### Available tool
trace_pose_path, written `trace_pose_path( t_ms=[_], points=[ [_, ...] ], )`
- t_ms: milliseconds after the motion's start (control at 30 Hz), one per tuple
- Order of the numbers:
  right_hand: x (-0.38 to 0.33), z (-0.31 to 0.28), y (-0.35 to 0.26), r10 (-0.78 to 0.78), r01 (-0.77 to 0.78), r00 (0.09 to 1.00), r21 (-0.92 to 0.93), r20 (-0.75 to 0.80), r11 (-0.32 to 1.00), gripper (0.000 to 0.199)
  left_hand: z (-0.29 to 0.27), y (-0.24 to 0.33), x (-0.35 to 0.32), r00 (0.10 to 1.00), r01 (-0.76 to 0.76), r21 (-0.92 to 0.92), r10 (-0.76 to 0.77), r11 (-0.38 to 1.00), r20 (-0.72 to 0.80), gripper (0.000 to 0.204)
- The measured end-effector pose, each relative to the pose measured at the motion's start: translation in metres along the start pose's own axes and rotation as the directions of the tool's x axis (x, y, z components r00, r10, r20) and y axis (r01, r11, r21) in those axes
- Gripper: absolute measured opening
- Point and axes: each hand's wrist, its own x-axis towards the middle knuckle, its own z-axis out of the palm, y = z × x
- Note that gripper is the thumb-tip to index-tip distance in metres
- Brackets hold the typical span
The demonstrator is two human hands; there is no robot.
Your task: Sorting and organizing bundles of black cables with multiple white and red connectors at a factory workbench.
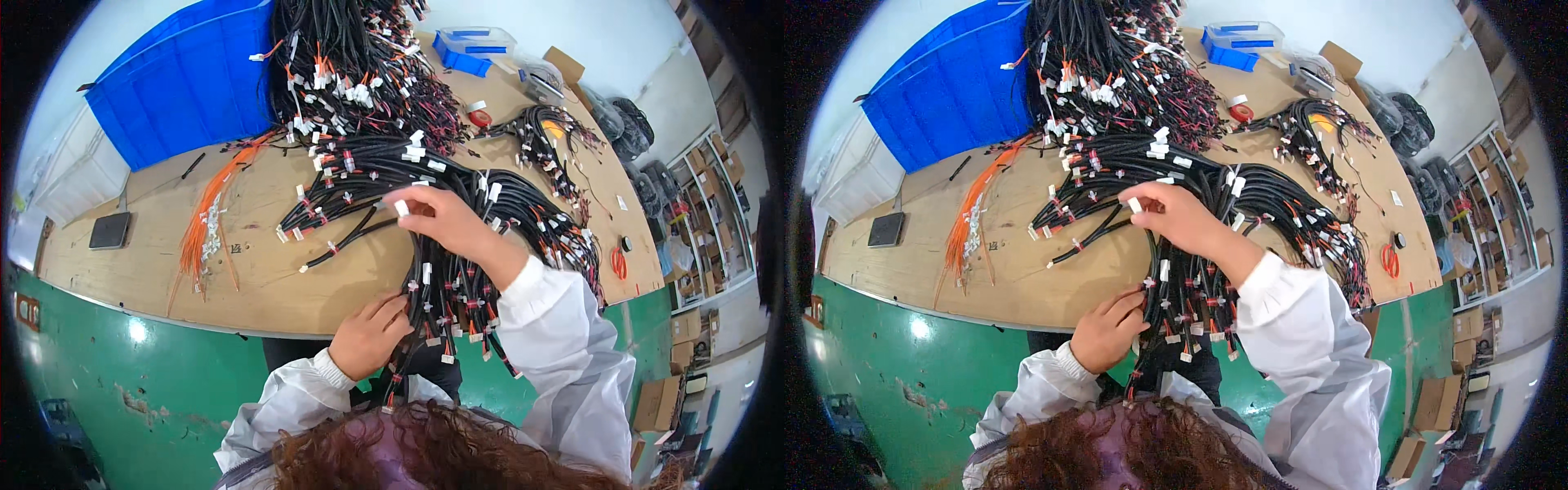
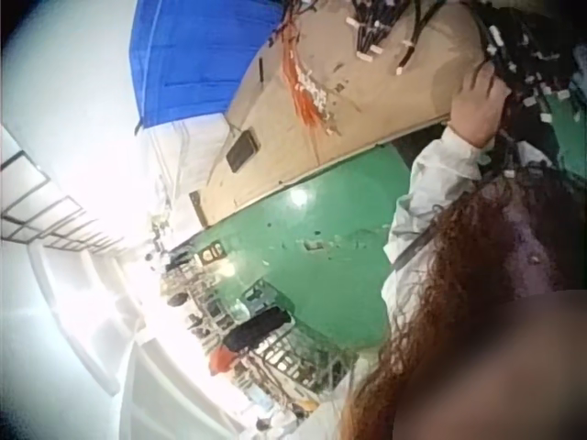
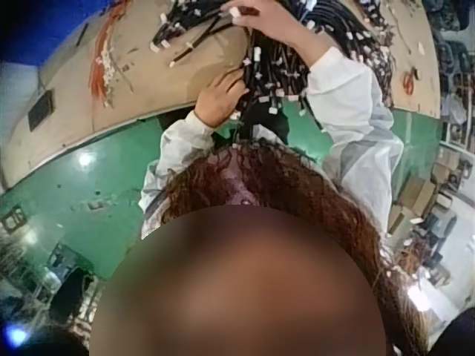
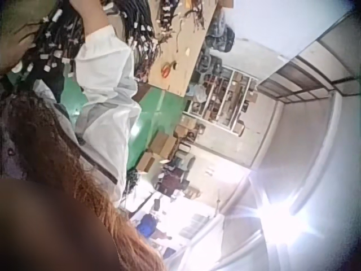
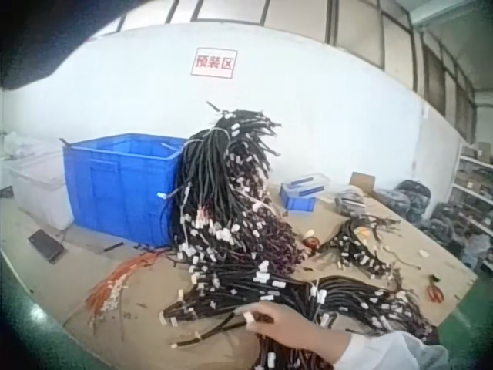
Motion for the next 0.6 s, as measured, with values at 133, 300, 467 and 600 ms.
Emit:
trace_pose_path(
  t_ms=[133,300,467,600],
  points=[
    [-0.038,-0.001,-0.023,-0.251,0.213,0.958,-0.247,-0.136,0.945,0.018,-0.004,-0.003,0.005,0.999,0.032,-0.171,-0.033,0.985,-0.003,0.019],
    [-0.051,0.004,-0.032,-0.445,0.364,0.886,-0.403,-0.128,0.84,0.021,-0.011,-0.007,0.013,0.997,0.056,-0.24,-0.044,0.969,0.057,0.021],
    [-0.057,0.006,-0.03,-0.484,0.406,0.859,-0.358,-0.163,0.841,0.024,-0.012,-0.004,0.01,0.98,0.194,-0.29,-0.173,0.937,0.096,0.028],
    [-0.063,0.007,-0.023,-0.488,0.415,0.856,-0.336,-0.171,0.845,0.026,-0.012,-0.005,0.011,0.97,0.239,-0.337,-0.213,0.91,0.113,0.038]
  ],
)
